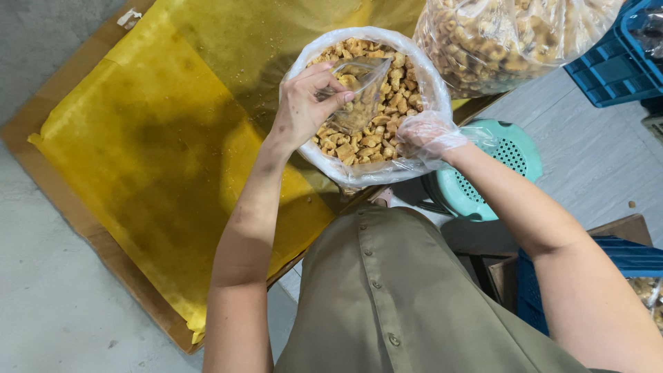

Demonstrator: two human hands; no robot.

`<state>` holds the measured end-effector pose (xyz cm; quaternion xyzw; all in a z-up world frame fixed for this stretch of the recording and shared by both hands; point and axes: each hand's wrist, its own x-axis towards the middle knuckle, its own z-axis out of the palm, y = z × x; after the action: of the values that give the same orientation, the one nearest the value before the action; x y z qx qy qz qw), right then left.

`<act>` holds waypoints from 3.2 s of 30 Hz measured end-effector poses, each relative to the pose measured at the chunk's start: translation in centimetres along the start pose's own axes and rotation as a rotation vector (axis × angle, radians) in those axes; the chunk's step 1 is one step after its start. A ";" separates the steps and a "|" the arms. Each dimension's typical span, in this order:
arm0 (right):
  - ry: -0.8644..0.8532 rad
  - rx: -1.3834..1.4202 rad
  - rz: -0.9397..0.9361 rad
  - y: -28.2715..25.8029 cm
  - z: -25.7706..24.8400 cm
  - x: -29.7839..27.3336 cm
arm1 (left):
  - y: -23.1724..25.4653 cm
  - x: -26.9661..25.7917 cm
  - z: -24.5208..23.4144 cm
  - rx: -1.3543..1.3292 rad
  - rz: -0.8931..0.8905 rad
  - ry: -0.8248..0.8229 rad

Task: The person scoops snack pieces from a large bag into small transparent pouches, weighs each pouch on a digital scale, and places the filled pouches into a blue crate. The process is repeated multiple times with consistent handling.

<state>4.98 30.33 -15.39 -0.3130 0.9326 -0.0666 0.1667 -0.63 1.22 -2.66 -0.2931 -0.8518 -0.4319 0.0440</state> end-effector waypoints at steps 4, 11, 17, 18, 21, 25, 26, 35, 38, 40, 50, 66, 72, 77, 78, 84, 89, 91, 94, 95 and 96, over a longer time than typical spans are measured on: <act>0.096 0.280 0.253 -1.0 -4.9 -0.8 | -0.1 -0.1 -0.2 0.011 -0.014 -0.022; 0.434 1.158 0.162 -1.2 -17.5 -4.1 | 1.1 0.2 0.1 -0.070 -0.032 -0.086; 0.358 1.496 0.290 -0.9 -19.1 -3.4 | 1.3 0.4 0.0 -0.065 -0.074 -0.048; 0.372 1.667 0.379 -0.9 -18.2 -3.1 | 1.2 0.4 -0.1 -0.058 -0.062 -0.031; 0.437 1.884 0.429 -0.5 -16.6 -3.0 | 0.8 0.3 -0.3 -0.053 -0.066 -0.016; 0.443 1.597 0.197 -0.7 -17.6 -3.1 | 0.6 0.2 -0.2 -0.061 -0.040 -0.045; 0.473 1.500 0.113 -1.0 -18.3 -2.9 | 0.6 0.2 -0.1 -0.069 -0.071 -0.067; 0.361 0.196 -0.170 -4.3 -20.8 1.1 | 1.3 0.4 0.0 -0.049 -0.032 -0.078; 0.294 0.208 -0.105 -3.9 -21.0 1.1 | 1.3 0.5 0.1 -0.052 -0.012 -0.092; 0.309 0.234 -0.027 -3.8 -21.5 0.5 | 1.3 0.8 0.1 -0.049 -0.040 -0.119; 0.134 1.180 0.222 -4.7 -19.5 -0.4 | 3.3 2.4 -3.4 0.035 -0.152 -0.197; 0.407 1.166 0.195 -7.2 -7.8 0.1 | 3.1 -3.9 -3.2 -0.244 -0.290 -0.350; 0.322 1.464 0.282 -7.8 -7.8 -2.6 | 4.3 -3.6 -4.2 -0.198 -0.332 -0.449; 0.430 1.303 0.387 -11.9 -8.8 -4.1 | 5.5 -1.1 -2.8 -0.027 -0.083 -0.579; 0.440 1.243 0.393 -12.9 -9.1 -4.4 | 5.9 -0.6 -2.1 0.016 -0.115 -0.650; 0.583 1.491 0.509 -17.8 -8.6 -8.9 | 8.3 -0.6 0.5 0.122 0.058 -0.920; 0.744 1.546 0.548 -19.8 -6.6 -12.8 | 9.5 -1.8 2.0 0.197 0.258 -0.987; 0.807 1.570 0.602 -20.1 -5.9 -14.6 | 9.4 -1.8 2.1 0.181 0.377 -0.989; 0.879 1.656 0.717 -20.8 -4.2 -17.4 | 8.9 -2.1 2.5 0.216 0.323 -1.071; 0.900 1.616 0.740 -20.9 -3.5 -18.1 | 8.9 -2.2 3.1 0.250 0.375 -1.028; 0.919 1.577 0.768 -21.2 -2.7 -18.9 | 9.1 -2.4 3.9 0.279 0.426 -0.985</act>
<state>30.05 24.97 -2.97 0.2676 0.6336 -0.7248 -0.0405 6.93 7.17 0.58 -0.6177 -0.7426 -0.1084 -0.2350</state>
